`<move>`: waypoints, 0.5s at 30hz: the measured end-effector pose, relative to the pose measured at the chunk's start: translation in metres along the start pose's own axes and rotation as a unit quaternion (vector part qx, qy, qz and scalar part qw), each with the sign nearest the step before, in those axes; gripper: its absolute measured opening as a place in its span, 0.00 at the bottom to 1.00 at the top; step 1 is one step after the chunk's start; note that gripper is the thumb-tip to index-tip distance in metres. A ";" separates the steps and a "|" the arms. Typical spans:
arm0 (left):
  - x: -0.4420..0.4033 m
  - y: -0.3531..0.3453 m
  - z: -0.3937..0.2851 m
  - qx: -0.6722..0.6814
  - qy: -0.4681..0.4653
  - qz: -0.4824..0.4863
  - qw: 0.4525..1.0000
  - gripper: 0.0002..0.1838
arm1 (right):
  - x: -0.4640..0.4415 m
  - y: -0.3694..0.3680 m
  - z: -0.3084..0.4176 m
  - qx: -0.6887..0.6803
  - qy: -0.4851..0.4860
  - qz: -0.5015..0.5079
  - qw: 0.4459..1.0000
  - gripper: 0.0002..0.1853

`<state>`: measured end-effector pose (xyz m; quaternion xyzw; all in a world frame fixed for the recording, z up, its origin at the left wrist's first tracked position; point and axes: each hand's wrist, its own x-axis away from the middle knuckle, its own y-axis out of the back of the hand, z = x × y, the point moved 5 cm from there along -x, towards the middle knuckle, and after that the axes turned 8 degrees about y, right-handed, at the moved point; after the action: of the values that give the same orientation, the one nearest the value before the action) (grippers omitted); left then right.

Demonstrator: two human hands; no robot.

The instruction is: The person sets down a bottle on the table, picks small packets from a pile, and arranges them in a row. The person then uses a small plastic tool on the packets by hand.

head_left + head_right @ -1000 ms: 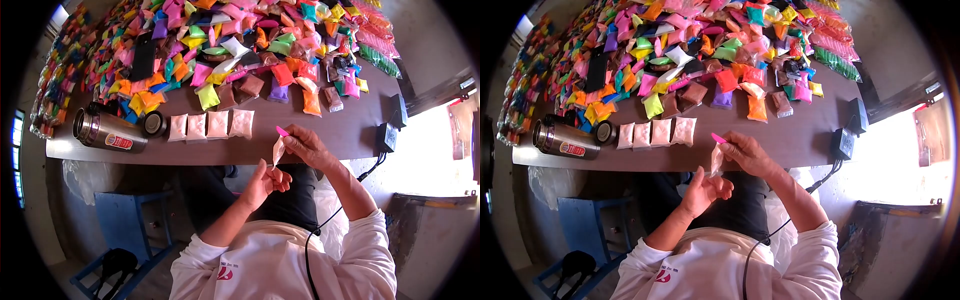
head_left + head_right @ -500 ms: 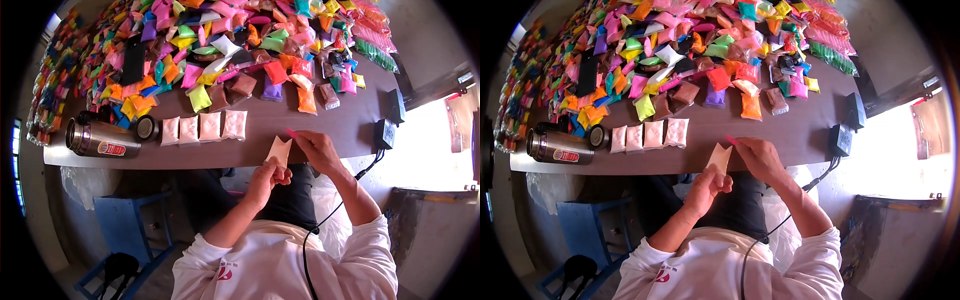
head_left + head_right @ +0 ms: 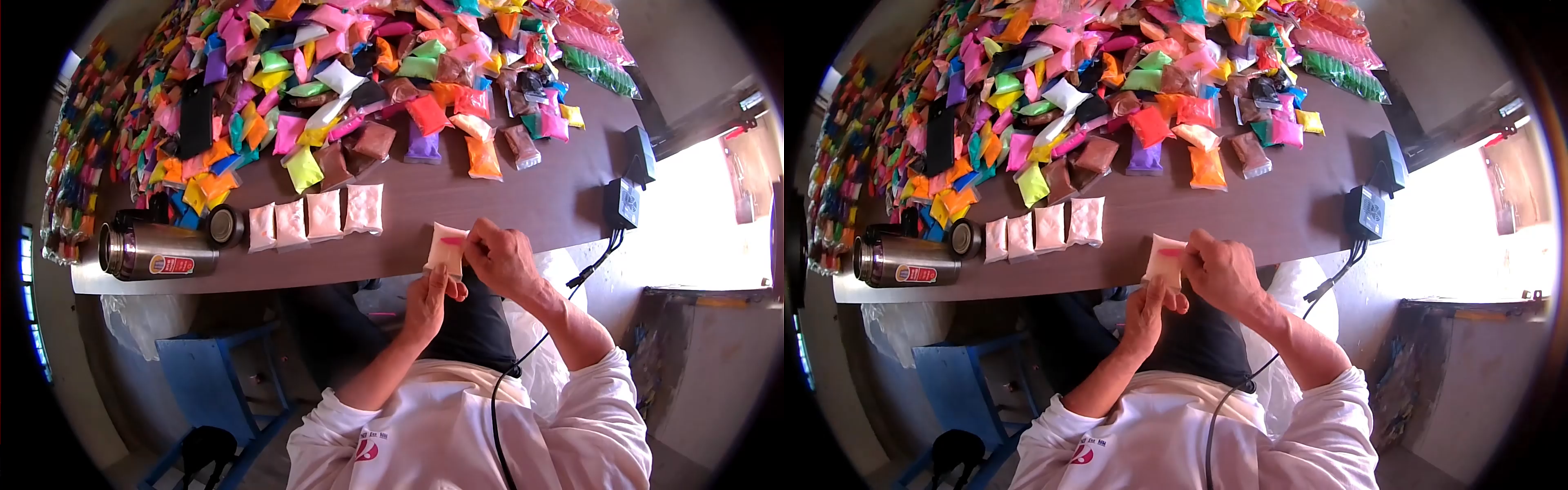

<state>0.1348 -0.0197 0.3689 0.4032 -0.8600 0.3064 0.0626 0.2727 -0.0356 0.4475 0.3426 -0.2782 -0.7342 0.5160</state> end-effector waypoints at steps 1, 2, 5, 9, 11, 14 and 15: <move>0.000 0.000 0.000 0.000 0.000 0.001 1.000 0.28 | -0.002 0.001 -0.002 0.000 0.000 -0.001 1.000 0.04; 0.000 0.001 0.000 -0.022 0.000 -0.007 1.000 0.29 | -0.003 0.003 -0.005 -0.007 -0.013 -0.014 1.000 0.04; 0.001 0.002 0.002 -0.041 0.001 -0.020 0.999 0.29 | -0.004 0.009 -0.015 0.015 -0.023 -0.039 0.999 0.03; 0.001 0.005 0.008 0.006 -0.004 -0.014 1.000 0.28 | 0.000 0.014 0.001 -0.043 -0.035 -0.014 0.998 0.06; 0.003 0.003 0.005 -0.008 0.001 -0.024 1.000 0.28 | 0.006 0.007 0.020 -0.018 0.042 0.014 0.999 0.08; 0.000 0.002 0.006 -0.010 -0.005 -0.023 1.000 0.28 | 0.002 0.001 0.028 0.026 0.082 0.040 0.996 0.07; 0.000 0.002 0.005 0.003 -0.014 -0.014 1.000 0.29 | -0.001 0.000 0.021 0.041 0.057 0.032 0.997 0.07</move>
<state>0.1345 -0.0212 0.3641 0.4199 -0.8540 0.3025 0.0538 0.2562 -0.0333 0.4609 0.3953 -0.2893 -0.6844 0.5400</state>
